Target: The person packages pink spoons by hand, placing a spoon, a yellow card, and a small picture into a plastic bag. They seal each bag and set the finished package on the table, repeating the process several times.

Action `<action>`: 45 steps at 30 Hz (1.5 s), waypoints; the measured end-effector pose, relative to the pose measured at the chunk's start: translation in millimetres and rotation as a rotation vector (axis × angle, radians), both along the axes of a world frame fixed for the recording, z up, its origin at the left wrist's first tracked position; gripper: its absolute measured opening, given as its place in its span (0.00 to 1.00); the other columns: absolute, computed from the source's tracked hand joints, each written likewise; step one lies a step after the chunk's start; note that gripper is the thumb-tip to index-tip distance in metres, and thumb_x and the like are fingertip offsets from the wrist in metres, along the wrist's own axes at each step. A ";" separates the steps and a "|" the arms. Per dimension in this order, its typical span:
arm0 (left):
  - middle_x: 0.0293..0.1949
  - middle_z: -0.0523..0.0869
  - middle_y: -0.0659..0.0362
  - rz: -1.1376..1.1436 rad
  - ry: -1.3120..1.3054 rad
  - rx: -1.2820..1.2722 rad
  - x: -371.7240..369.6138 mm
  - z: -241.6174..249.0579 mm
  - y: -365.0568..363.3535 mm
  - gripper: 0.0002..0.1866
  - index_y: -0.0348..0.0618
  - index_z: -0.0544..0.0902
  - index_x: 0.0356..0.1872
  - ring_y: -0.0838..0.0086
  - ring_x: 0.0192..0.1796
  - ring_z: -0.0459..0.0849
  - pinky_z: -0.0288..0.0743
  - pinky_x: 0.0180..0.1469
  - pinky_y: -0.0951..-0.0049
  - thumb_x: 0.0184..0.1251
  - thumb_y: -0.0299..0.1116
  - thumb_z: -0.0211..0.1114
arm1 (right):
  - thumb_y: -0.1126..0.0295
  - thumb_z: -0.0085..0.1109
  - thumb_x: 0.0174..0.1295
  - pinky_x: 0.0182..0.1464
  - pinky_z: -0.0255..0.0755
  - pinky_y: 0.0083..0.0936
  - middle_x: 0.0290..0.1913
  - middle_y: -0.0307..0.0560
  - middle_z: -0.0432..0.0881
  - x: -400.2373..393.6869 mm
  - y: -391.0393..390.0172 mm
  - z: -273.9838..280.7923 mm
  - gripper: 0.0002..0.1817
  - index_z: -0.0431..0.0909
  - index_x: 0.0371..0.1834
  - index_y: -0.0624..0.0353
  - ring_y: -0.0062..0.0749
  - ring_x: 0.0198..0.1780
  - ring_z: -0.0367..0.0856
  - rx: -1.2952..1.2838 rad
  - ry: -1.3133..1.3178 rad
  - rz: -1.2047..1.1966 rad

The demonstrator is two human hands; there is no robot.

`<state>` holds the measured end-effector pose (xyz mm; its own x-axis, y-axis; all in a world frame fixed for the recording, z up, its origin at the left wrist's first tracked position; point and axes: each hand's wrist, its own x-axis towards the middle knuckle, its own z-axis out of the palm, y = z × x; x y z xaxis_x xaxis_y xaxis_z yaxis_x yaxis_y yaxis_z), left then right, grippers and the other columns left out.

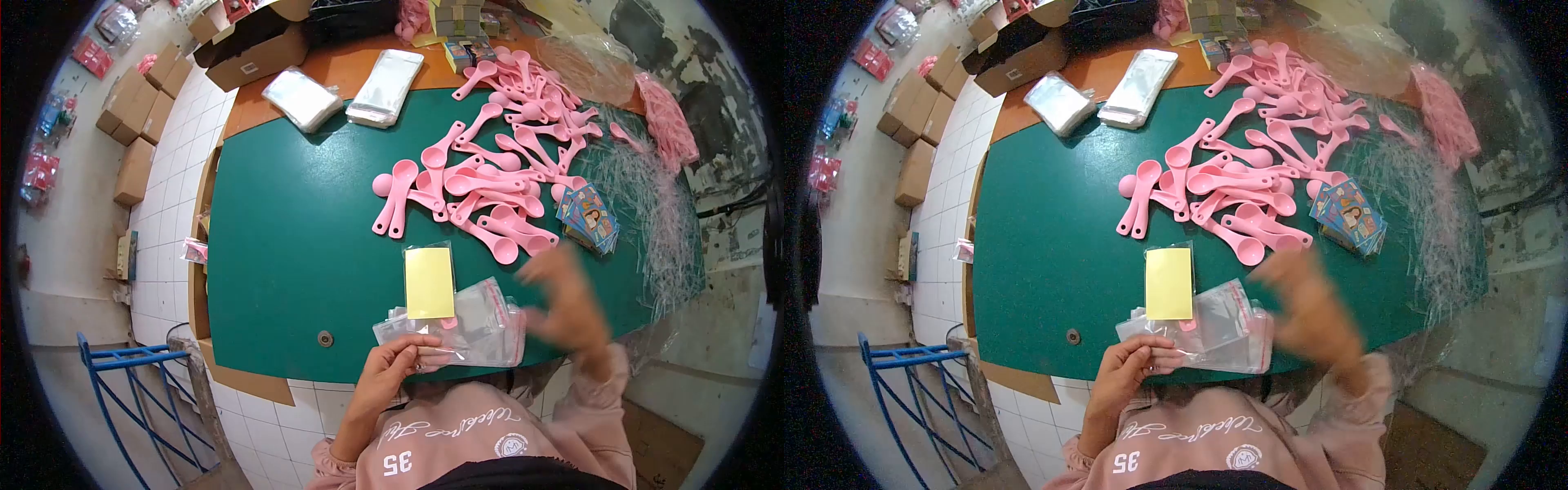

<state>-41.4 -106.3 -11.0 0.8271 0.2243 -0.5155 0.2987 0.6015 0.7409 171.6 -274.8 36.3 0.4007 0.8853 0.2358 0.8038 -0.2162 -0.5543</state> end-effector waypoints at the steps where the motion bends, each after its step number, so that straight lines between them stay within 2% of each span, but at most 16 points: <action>1: 0.42 0.81 0.46 -0.023 -0.040 -0.029 0.2 -0.1 0.8 0.15 0.26 0.72 0.50 0.67 0.45 0.82 0.77 0.45 0.73 0.70 0.27 0.43 | 0.75 0.68 0.40 0.45 0.70 0.30 0.45 0.48 0.69 -34.2 11.4 -15.2 0.26 0.71 0.46 0.58 0.42 0.44 0.71 0.008 0.257 0.036; 3: 0.45 0.80 0.42 -0.046 -0.072 -0.059 -3.9 -0.5 2.8 0.16 0.25 0.71 0.50 0.62 0.49 0.81 0.77 0.46 0.70 0.70 0.28 0.43 | 0.73 0.65 0.46 0.45 0.70 0.32 0.41 0.50 0.69 -67.1 25.5 -46.8 0.19 0.74 0.43 0.60 0.40 0.44 0.73 -0.032 0.305 0.108; 5: 0.48 0.79 0.46 -0.209 -0.188 -0.165 -12.2 -0.7 8.7 0.16 0.34 0.69 0.54 0.66 0.48 0.81 0.75 0.48 0.75 0.72 0.28 0.39 | 0.77 0.64 0.47 0.44 0.70 0.29 0.42 0.49 0.68 -78.1 27.3 -53.9 0.16 0.75 0.40 0.60 0.37 0.42 0.73 0.016 0.397 0.073; 9: 0.47 0.80 0.48 -0.137 -0.142 -0.172 -22.9 9.8 9.8 0.15 0.37 0.67 0.56 0.67 0.47 0.82 0.76 0.45 0.75 0.70 0.27 0.44 | 0.77 0.63 0.49 0.42 0.70 0.28 0.42 0.48 0.67 -77.2 24.1 -43.6 0.11 0.77 0.37 0.60 0.36 0.40 0.73 0.119 0.574 0.020; 11: 0.46 0.80 0.51 -0.221 -0.064 0.630 -15.6 13.8 4.5 0.18 0.39 0.66 0.56 0.71 0.45 0.82 0.77 0.40 0.76 0.65 0.24 0.52 | 0.76 0.62 0.50 0.43 0.70 0.27 0.42 0.47 0.67 -76.5 20.0 -42.1 0.10 0.76 0.37 0.61 0.35 0.40 0.73 0.099 0.606 0.033; 15: 0.36 0.79 0.57 -0.336 0.020 0.846 -10.9 14.3 1.4 0.11 0.36 0.75 0.39 0.76 0.36 0.80 0.76 0.36 0.78 0.55 0.21 0.63 | 0.76 0.61 0.52 0.44 0.71 0.24 0.41 0.47 0.68 -77.7 16.5 -34.3 0.08 0.76 0.36 0.63 0.32 0.41 0.74 0.028 0.722 -0.011; 16: 0.33 0.78 0.58 -0.225 -0.007 0.804 -8.8 12.3 -2.4 0.04 0.34 0.77 0.30 0.78 0.32 0.78 0.75 0.33 0.79 0.55 0.22 0.63 | 0.76 0.61 0.52 0.44 0.71 0.24 0.41 0.47 0.68 -79.8 16.2 -32.6 0.08 0.76 0.36 0.63 0.32 0.41 0.74 0.027 0.723 -0.016; 23: 0.31 0.76 0.60 -0.065 0.033 0.773 -12.8 6.0 -11.6 0.04 0.34 0.77 0.29 0.81 0.32 0.78 0.72 0.31 0.83 0.55 0.22 0.63 | 0.77 0.57 0.58 0.32 0.76 0.18 0.32 0.46 0.76 -103.5 18.5 -44.8 0.08 0.70 0.36 0.69 0.23 0.33 0.80 0.068 1.117 -0.324; 25: 0.32 0.78 0.56 -0.064 0.063 0.764 -12.8 6.5 -11.7 0.06 0.34 0.77 0.32 0.76 0.33 0.82 0.79 0.34 0.77 0.56 0.24 0.64 | 0.78 0.57 0.58 0.31 0.76 0.16 0.31 0.46 0.76 -104.9 22.0 -43.2 0.09 0.68 0.37 0.69 0.22 0.31 0.80 0.103 1.166 -0.380; 29: 0.33 0.78 0.58 -0.041 0.120 0.639 -13.2 1.5 -16.5 0.06 0.33 0.75 0.32 0.77 0.35 0.82 0.80 0.34 0.77 0.57 0.23 0.63 | 0.79 0.56 0.58 0.31 0.77 0.15 0.31 0.45 0.77 -105.9 23.2 -42.8 0.09 0.67 0.38 0.69 0.22 0.32 0.81 0.084 1.109 -0.416; 31: 0.33 0.76 0.62 0.194 0.142 0.493 -7.3 4.7 -22.1 0.06 0.37 0.72 0.34 0.82 0.36 0.77 0.71 0.29 0.86 0.60 0.21 0.60 | 0.79 0.55 0.58 0.32 0.77 0.16 0.31 0.45 0.77 -107.0 22.7 -45.0 0.08 0.67 0.38 0.68 0.22 0.32 0.81 0.074 1.101 -0.409; 38: 0.38 0.77 0.59 0.049 0.034 0.434 -22.0 -6.0 -14.6 0.09 0.35 0.73 0.39 0.80 0.35 0.78 0.76 0.29 0.82 0.60 0.23 0.61 | 0.80 0.55 0.58 0.31 0.76 0.16 0.32 0.46 0.78 -106.4 25.5 -38.6 0.16 0.69 0.51 0.66 0.21 0.30 0.81 0.059 1.071 -0.382; 40: 0.41 0.77 0.58 -0.009 0.099 0.493 -14.2 8.3 -9.8 0.16 0.37 0.73 0.48 0.80 0.36 0.76 0.75 0.29 0.83 0.58 0.22 0.62 | 0.79 0.55 0.58 0.30 0.76 0.16 0.32 0.46 0.78 -102.7 26.4 -32.9 0.18 0.70 0.52 0.65 0.22 0.29 0.80 0.053 1.043 -0.366; 42: 0.45 0.76 0.58 -0.025 0.049 0.595 -15.1 7.0 1.2 0.21 0.37 0.72 0.53 0.81 0.37 0.75 0.73 0.29 0.85 0.57 0.22 0.62 | 0.78 0.57 0.55 0.33 0.74 0.23 0.34 0.48 0.77 -87.4 28.6 -21.5 0.17 0.72 0.49 0.63 0.29 0.32 0.80 -0.121 0.618 -0.254; 43: 0.49 0.75 0.58 -0.042 0.002 0.693 -16.9 7.2 9.3 0.25 0.38 0.70 0.57 0.83 0.39 0.74 0.71 0.29 0.86 0.56 0.21 0.62 | 0.78 0.57 0.55 0.33 0.74 0.23 0.34 0.48 0.77 -78.4 32.6 -22.4 0.17 0.72 0.49 0.63 0.29 0.32 0.80 -0.117 0.615 -0.257; 45: 0.53 0.76 0.56 0.057 0.030 0.833 -20.1 7.2 37.5 0.26 0.40 0.71 0.58 0.80 0.37 0.75 0.73 0.28 0.84 0.55 0.20 0.62 | 0.75 0.60 0.51 0.40 0.71 0.30 0.36 0.47 0.76 -54.6 44.6 -28.5 0.16 0.74 0.45 0.61 0.37 0.39 0.76 -0.002 0.147 -0.263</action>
<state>-61.6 -68.8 -3.8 0.7915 0.5829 -0.1838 0.3110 -0.1252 0.9421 117.0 -230.3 7.8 0.6459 0.7472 0.1569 0.6313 -0.4071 -0.6601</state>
